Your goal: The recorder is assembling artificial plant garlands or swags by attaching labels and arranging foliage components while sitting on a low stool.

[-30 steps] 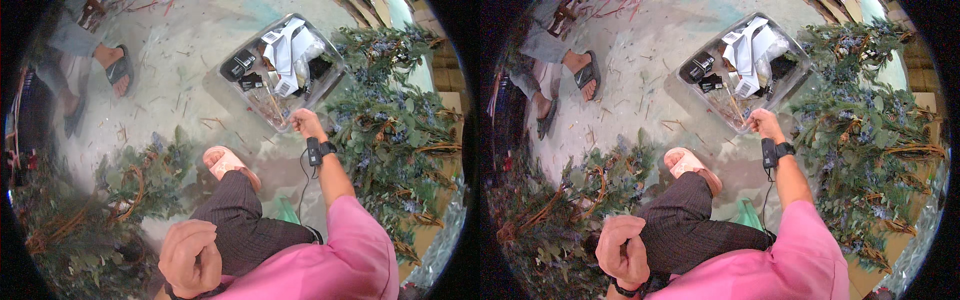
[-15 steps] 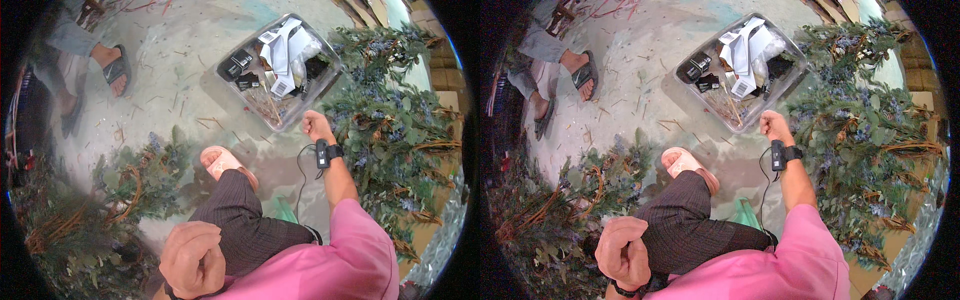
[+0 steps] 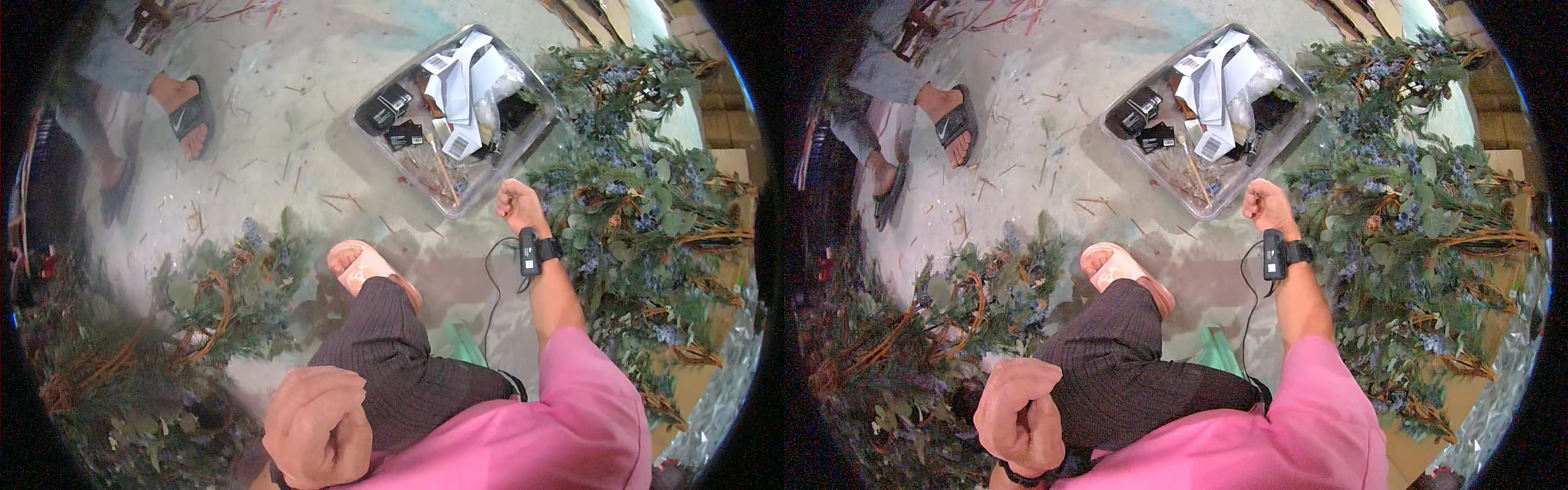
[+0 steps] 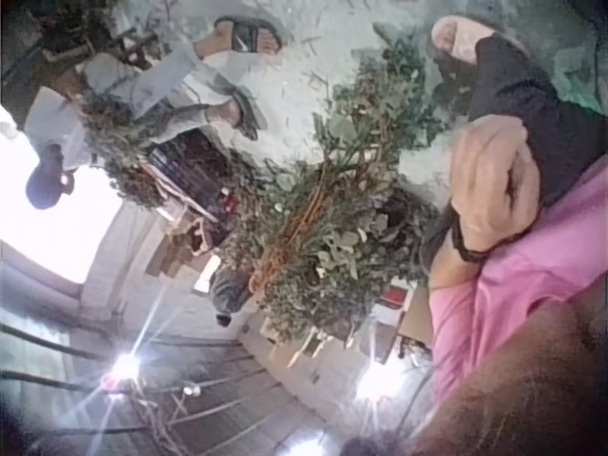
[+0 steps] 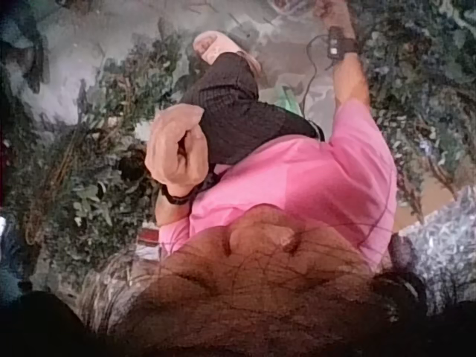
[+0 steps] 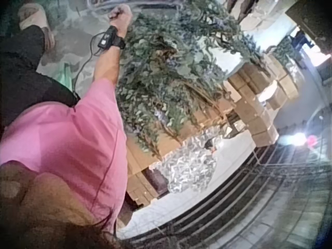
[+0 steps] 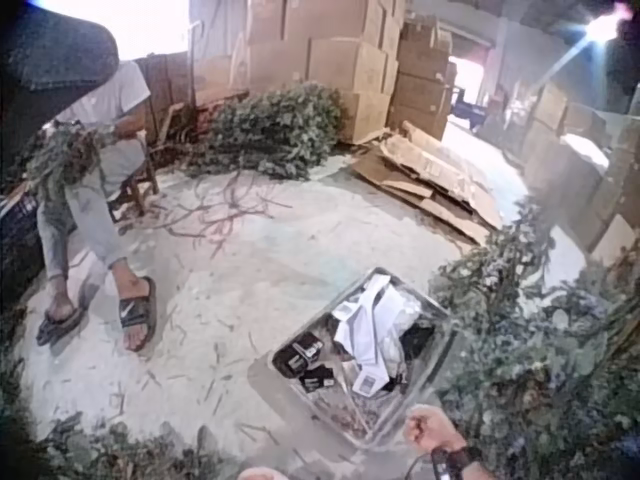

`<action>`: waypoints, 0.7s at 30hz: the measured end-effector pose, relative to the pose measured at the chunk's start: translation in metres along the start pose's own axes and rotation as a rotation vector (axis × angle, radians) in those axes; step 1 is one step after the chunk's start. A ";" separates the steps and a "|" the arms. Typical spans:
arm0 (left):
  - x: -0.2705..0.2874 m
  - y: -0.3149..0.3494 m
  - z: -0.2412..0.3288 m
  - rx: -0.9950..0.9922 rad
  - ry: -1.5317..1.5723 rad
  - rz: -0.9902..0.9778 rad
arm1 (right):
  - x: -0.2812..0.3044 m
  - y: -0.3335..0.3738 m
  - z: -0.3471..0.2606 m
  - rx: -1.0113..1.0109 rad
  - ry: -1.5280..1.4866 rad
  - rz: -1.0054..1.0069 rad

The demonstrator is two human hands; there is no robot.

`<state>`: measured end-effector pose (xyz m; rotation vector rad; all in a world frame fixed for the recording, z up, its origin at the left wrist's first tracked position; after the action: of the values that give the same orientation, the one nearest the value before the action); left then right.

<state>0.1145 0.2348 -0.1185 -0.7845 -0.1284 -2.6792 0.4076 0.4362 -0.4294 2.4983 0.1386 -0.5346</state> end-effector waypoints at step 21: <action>-0.108 -0.095 -0.178 0.732 0.304 -0.501 | -0.025 0.043 -0.061 0.127 -0.259 -0.100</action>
<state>0.0761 0.3236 -0.3255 -0.1130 -1.2793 -2.8009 0.4154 0.4348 -0.3507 2.5264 0.1331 -0.9280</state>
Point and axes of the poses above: each hand's wrist, its own y-axis away from the middle knuckle, its own x-axis out of the back of the hand, z = x × y, the point moved 4 cm from there along -y, towards the middle knuckle, and after that the axes turned 11 degrees about x, right-handed, at the moved point
